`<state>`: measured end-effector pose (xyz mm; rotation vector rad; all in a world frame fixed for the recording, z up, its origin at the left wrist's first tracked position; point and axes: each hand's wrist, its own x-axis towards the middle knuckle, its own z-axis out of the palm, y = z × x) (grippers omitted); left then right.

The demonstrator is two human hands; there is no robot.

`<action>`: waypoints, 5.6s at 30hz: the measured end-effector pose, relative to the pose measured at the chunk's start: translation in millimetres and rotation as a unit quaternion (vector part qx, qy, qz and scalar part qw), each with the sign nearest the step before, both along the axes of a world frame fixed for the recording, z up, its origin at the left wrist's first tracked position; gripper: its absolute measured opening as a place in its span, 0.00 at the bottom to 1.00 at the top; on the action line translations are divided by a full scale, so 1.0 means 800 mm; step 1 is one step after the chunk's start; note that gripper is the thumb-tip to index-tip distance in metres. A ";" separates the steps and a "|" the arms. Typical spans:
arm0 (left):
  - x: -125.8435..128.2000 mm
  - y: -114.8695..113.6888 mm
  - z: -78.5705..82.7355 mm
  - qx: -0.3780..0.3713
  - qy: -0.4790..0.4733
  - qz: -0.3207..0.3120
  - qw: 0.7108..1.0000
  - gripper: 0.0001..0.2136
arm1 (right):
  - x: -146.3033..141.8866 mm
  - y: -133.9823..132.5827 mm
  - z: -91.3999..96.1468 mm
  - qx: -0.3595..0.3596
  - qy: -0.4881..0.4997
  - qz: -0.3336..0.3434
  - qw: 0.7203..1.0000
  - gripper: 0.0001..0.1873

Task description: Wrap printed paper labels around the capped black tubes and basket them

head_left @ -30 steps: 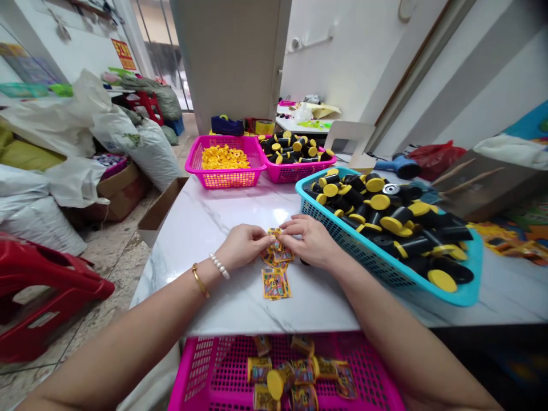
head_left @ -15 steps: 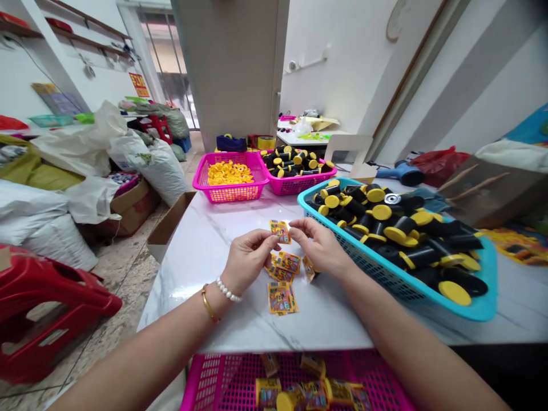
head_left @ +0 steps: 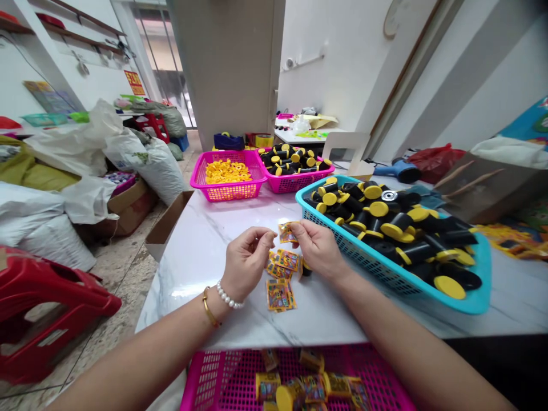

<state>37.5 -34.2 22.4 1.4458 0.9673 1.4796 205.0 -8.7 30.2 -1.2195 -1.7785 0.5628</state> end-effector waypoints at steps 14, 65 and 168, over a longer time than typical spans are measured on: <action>-0.003 0.011 0.006 -0.137 -0.041 0.004 0.990 0.12 | -0.012 -0.004 -0.001 0.136 -0.173 0.037 0.975 0.20; -0.009 0.030 -0.002 -0.350 -0.245 -0.196 0.883 0.06 | 0.009 -0.022 -0.006 -0.147 0.256 0.032 0.955 0.17; -0.009 0.040 -0.023 -0.115 0.158 -0.169 0.966 0.09 | 0.033 -0.008 -0.017 -0.247 0.031 0.171 0.953 0.20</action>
